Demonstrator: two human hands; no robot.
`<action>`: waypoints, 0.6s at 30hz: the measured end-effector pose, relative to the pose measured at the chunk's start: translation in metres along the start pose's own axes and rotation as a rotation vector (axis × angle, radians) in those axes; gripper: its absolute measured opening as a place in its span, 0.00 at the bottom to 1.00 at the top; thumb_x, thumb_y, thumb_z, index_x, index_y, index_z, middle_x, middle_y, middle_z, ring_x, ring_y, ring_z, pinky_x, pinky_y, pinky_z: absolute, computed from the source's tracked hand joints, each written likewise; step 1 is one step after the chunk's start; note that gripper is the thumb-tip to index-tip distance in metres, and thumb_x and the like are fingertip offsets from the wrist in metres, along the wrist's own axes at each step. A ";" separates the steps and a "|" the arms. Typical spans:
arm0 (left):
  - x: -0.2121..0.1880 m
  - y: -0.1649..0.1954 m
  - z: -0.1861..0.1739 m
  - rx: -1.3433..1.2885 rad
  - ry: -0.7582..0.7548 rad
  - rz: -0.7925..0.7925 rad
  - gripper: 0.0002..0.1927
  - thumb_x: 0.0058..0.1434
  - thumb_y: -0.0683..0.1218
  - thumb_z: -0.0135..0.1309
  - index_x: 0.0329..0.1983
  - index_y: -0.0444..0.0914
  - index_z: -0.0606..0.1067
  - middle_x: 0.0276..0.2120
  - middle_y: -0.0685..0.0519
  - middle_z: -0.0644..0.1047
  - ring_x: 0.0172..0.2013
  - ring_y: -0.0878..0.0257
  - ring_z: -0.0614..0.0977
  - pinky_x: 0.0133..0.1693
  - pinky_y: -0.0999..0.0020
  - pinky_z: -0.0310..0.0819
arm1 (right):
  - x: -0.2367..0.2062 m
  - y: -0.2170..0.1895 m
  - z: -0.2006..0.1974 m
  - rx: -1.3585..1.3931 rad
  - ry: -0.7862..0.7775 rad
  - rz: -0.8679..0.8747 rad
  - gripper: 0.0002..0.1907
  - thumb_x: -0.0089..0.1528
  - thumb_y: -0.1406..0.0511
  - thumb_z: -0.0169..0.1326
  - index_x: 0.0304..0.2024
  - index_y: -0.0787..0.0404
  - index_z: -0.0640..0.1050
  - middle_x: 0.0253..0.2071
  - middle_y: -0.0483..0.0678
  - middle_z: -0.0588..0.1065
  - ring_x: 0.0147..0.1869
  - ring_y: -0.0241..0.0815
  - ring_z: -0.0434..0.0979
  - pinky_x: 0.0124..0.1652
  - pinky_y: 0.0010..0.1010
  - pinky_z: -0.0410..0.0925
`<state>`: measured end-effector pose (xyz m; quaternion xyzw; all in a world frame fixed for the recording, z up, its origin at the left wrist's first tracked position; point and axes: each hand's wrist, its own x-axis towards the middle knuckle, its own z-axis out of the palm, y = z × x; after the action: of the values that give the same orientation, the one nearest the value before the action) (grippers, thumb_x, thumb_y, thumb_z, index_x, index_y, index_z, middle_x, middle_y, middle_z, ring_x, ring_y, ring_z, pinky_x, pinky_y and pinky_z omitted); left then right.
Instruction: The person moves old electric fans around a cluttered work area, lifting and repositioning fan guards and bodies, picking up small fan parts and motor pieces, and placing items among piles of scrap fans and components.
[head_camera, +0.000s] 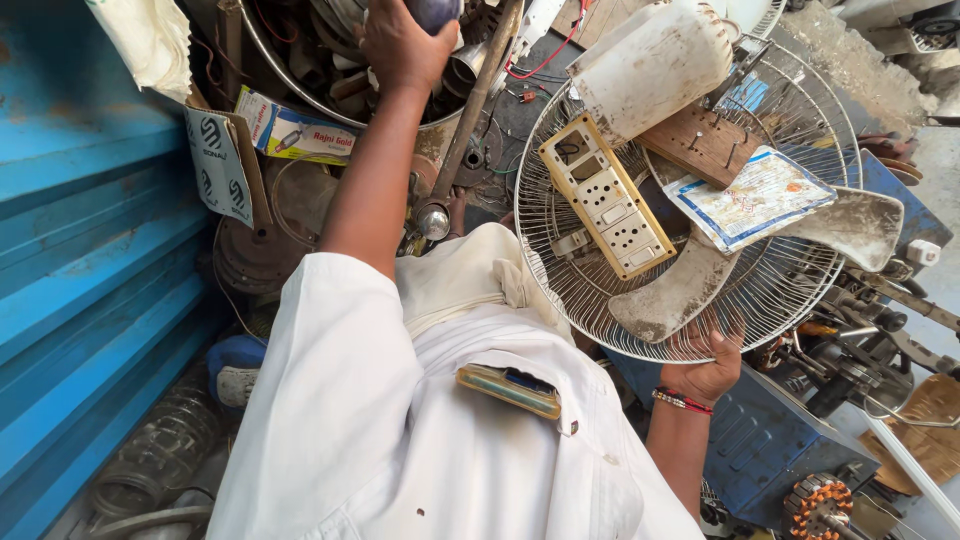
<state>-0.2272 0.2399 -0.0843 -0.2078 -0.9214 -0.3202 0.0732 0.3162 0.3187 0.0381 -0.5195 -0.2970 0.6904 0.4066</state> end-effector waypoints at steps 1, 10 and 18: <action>-0.009 0.000 -0.004 0.017 -0.059 0.002 0.48 0.44 0.63 0.74 0.60 0.41 0.63 0.48 0.44 0.75 0.50 0.43 0.77 0.49 0.35 0.70 | 0.000 -0.001 0.001 0.000 0.008 0.004 0.35 0.58 0.66 0.52 0.69 0.54 0.65 0.65 0.60 0.72 0.68 0.60 0.74 0.63 0.58 0.70; -0.033 0.006 0.004 0.190 -0.223 0.029 0.61 0.40 0.62 0.76 0.71 0.47 0.51 0.59 0.40 0.65 0.63 0.40 0.66 0.63 0.20 0.49 | 0.000 -0.010 0.001 0.022 -0.113 0.016 0.30 0.62 0.67 0.52 0.68 0.55 0.69 0.68 0.60 0.70 0.73 0.62 0.71 0.69 0.60 0.67; -0.050 0.000 -0.028 0.181 -0.372 -0.139 0.65 0.41 0.64 0.74 0.74 0.42 0.48 0.70 0.34 0.54 0.72 0.38 0.53 0.66 0.26 0.44 | -0.001 -0.024 0.018 0.039 -0.140 0.046 0.25 0.61 0.67 0.51 0.62 0.52 0.72 0.67 0.60 0.71 0.73 0.62 0.71 0.67 0.63 0.67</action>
<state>-0.1816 0.2052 -0.0756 -0.1919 -0.9561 -0.1966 -0.1020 0.3049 0.3299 0.0636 -0.4685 -0.2992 0.7400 0.3787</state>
